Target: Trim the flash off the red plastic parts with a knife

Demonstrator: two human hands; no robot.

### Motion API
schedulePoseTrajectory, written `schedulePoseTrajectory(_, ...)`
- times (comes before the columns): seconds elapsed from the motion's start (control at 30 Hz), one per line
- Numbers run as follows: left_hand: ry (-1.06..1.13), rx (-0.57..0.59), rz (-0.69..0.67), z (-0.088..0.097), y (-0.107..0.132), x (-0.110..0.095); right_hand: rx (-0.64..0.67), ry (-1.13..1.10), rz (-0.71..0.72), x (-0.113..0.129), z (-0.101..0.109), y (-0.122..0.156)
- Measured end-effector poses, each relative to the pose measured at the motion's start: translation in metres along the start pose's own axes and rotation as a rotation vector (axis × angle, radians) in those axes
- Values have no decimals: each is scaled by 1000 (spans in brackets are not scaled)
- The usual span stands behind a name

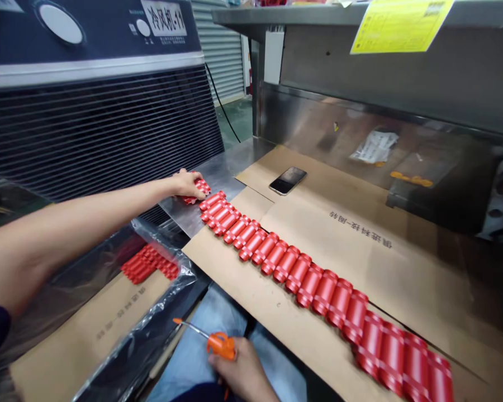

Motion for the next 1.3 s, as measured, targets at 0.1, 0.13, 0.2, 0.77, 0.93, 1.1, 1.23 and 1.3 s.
schedulePoseTrajectory(0.1,280,14,-115,24,32,17,32,-10,37,20,6,17)
schedulePoseTrajectory(0.13,394,24,-166,32,50,27,32,-12,60,30,10,25)
schedulePoseTrajectory(0.2,635,57,-268,39,97,54,13,21,145,59,16,46)
schedulePoseTrajectory(0.77,1431,-137,-169,-50,369,292,95,884,535,236,-111,72)
schedulePoseTrajectory(0.93,1471,-168,-163,-47,384,308,55,936,562,247,-120,45)
schedulePoseTrajectory(1.1,1512,-195,-170,-41,393,317,42,990,497,254,-125,25)
schedulePoseTrajectory(1.23,1568,-220,-211,-31,396,322,31,1024,479,266,-133,19)
schedulePoseTrajectory(1.3,1594,-240,-247,-26,394,327,44,1029,459,272,-138,18)
Point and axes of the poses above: each hand's wrist, its own y-axis away from the middle knuckle, its own z-axis out of the back of the hand, x = y × z, the point moved 6 cm from there along -y, towards the middle knuckle, and after that the axes turned 4 degrees about x, right-handed, at the moved point
